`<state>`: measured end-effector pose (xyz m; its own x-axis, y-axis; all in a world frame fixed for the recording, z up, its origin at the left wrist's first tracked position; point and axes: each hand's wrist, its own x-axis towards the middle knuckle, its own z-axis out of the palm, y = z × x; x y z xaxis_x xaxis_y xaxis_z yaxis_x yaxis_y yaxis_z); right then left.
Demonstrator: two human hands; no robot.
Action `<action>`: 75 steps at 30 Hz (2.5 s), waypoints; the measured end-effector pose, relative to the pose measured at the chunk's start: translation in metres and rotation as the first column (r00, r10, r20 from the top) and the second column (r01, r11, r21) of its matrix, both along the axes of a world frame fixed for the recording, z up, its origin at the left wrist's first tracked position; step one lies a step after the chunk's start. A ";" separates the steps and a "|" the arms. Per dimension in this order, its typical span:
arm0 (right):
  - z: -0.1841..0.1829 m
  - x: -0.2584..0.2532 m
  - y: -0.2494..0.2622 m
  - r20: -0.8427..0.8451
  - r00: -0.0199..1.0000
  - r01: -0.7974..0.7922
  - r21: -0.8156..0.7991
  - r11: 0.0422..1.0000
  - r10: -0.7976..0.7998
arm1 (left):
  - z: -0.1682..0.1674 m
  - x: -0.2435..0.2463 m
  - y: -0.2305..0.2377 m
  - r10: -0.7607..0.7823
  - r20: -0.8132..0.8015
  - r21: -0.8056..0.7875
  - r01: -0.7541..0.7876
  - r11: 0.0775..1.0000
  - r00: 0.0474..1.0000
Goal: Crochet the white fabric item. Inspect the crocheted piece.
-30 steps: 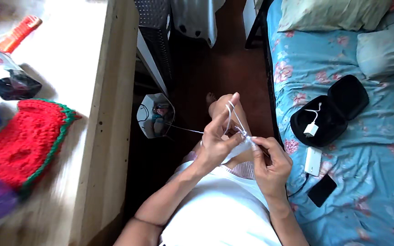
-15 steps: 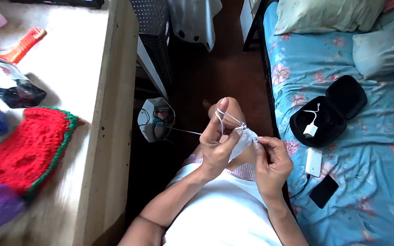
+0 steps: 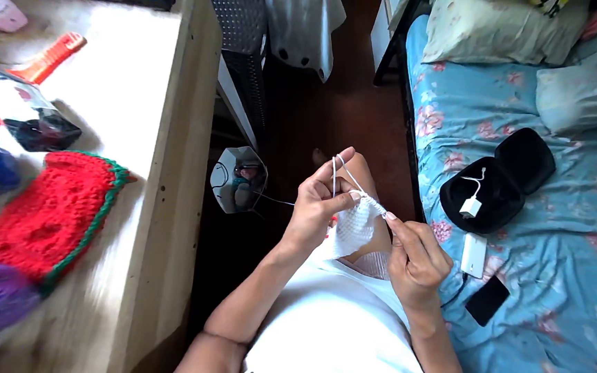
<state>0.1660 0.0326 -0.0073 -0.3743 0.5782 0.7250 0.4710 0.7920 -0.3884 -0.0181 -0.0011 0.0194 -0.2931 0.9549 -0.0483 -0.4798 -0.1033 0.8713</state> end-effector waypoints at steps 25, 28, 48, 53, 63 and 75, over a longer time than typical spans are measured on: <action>-0.004 0.004 0.002 -0.271 0.950 -0.244 -0.333 0.911 0.155 | -0.002 -0.005 -0.001 -0.077 -0.060 -0.017 0.076 0.997 0.995; -0.003 0.004 0.000 -0.461 0.878 -0.370 -0.493 0.787 0.125 | 0.000 0.000 -0.001 -0.032 -0.062 -0.010 0.031 0.999 0.998; 0.004 -0.009 -0.006 -0.396 0.918 -0.165 -0.409 0.897 -0.011 | -0.017 0.045 0.006 0.385 -0.145 0.291 -0.333 0.897 0.911; 0.000 -0.009 -0.006 -0.136 0.986 0.082 -0.128 0.988 -0.099 | -0.014 0.041 0.007 0.349 -0.114 0.249 -0.313 0.916 0.930; 0.004 0.000 -0.003 -0.014 0.998 0.055 -0.006 0.998 -0.055 | -0.008 0.019 0.003 0.244 -0.193 0.188 -0.208 0.960 0.950; -0.003 0.007 0.004 -0.183 0.974 -0.161 -0.160 0.974 0.131 | -0.004 -0.002 0.003 -0.083 0.076 0.002 0.083 0.997 0.994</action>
